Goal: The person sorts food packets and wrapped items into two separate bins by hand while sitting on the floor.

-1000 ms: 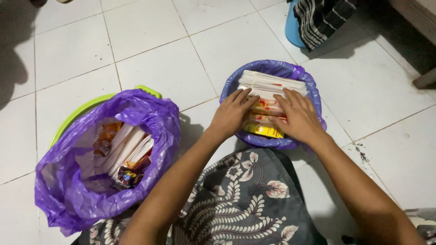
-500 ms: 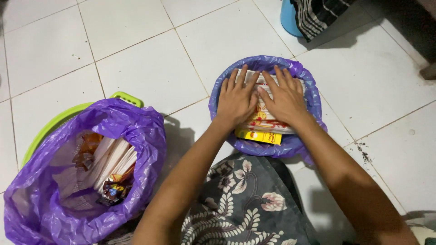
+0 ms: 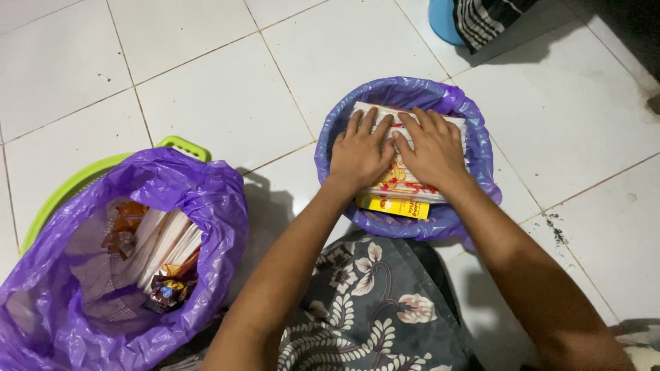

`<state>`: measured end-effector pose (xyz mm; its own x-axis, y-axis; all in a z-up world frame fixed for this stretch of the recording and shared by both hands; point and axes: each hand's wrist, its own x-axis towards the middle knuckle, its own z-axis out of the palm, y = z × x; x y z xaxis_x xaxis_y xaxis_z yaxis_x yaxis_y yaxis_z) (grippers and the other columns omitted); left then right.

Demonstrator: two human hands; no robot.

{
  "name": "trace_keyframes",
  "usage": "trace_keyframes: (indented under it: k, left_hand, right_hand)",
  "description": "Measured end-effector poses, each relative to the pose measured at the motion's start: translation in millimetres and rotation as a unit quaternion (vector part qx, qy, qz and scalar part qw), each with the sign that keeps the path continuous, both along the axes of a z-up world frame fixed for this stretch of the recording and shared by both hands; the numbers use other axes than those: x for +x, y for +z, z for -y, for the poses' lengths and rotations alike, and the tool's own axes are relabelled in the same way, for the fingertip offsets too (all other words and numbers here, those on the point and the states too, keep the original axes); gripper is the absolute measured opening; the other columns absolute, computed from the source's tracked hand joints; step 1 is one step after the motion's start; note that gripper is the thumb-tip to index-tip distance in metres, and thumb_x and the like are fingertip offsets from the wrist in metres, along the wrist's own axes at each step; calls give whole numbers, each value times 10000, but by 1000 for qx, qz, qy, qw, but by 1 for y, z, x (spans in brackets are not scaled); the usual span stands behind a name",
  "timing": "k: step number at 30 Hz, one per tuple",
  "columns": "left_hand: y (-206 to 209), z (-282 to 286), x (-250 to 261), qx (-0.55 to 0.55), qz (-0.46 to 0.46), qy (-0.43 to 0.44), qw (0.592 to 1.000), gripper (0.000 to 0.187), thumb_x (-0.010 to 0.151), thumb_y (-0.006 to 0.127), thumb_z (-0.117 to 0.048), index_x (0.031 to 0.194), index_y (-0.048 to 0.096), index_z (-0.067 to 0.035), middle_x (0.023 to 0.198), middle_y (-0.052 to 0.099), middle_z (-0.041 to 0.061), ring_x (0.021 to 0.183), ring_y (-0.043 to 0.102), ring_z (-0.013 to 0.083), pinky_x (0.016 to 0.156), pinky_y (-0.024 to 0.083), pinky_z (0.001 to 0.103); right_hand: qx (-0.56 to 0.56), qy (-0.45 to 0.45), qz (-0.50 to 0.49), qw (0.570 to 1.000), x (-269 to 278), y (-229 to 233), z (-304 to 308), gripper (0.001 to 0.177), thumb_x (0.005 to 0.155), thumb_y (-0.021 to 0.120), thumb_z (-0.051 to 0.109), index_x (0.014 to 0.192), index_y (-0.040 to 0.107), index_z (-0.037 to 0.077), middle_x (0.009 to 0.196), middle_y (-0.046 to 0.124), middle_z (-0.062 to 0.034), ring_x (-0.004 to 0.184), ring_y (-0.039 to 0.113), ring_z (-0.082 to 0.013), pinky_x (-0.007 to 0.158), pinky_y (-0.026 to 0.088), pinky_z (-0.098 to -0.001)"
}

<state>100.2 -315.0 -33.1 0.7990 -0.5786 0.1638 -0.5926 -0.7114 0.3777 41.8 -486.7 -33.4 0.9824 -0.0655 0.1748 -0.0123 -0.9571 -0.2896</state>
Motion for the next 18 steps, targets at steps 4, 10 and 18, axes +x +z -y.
trace_keyframes:
  k: [4,10,18]
  left_hand:
    - [-6,-1,-1,14,14,-3,1000,577,986,461,-459,1515,486,-229,1595,413,153,1484,347,391,1116,354,625]
    - [13,-20,-14,7,13,-34,999,633,985,458,-548,1512,466,-198,1599,375,176,1500,315,376,1199,195,612]
    - [18,-19,-17,7,-52,-35,998,647,1016,425,-530,1557,392,-178,1566,380,198,1489,312,363,1189,181,626]
  right_hand:
    - [3,26,-7,1000,3,0,16,587,1021,492,474,1495,534,131,1534,480,-185,1414,400,-409,1098,275,-588]
    - [38,17,-11,999,-3,19,47,630,1019,510,565,1437,590,101,1439,597,-209,1366,484,-387,1143,376,-539]
    - [7,-54,-152,987,22,32,56,534,949,572,470,1343,649,119,1379,599,-187,1299,487,-415,1048,378,-569]
